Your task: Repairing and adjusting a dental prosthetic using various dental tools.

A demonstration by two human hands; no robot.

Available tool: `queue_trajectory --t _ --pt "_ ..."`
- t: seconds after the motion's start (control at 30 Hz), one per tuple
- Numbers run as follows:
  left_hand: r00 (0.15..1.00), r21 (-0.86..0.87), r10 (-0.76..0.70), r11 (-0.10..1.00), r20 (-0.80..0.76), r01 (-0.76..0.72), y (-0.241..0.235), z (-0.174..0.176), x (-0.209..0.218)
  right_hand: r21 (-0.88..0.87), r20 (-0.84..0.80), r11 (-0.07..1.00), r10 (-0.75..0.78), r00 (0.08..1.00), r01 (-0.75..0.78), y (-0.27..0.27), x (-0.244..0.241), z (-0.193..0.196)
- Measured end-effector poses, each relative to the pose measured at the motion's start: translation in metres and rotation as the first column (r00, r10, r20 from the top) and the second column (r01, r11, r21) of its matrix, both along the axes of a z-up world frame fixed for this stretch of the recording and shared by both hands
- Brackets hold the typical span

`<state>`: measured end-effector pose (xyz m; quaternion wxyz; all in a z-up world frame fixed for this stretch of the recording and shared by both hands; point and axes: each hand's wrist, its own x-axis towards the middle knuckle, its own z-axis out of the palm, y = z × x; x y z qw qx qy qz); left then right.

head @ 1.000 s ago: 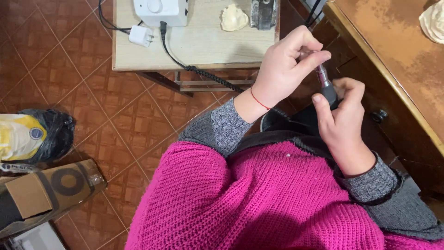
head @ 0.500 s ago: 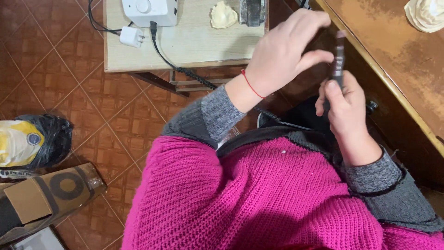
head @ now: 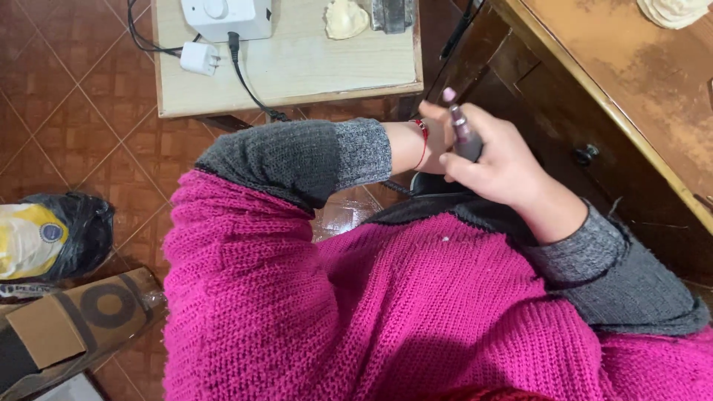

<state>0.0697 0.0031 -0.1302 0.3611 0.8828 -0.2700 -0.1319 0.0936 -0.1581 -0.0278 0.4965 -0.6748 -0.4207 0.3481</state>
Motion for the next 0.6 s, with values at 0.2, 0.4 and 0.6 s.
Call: queue_trajectory --t 0.2,0.4,0.6 --pt "0.977 0.598 -0.211 0.783 0.001 0.169 -0.005 0.004 0.009 0.189 -0.092 0.981 -0.022 0.996 0.039 -0.024 0.015 -0.037" --pt "0.980 0.489 -0.142 0.871 0.141 0.056 -0.003 -0.012 0.018 -0.001 0.366 1.000 0.028 0.930 -0.030 -0.007 0.001 -0.020" --pt "0.989 0.382 0.036 0.920 0.143 -0.088 0.028 0.007 -0.004 0.134 0.084 0.989 -0.079 0.993 0.068 -0.028 0.000 -0.031"
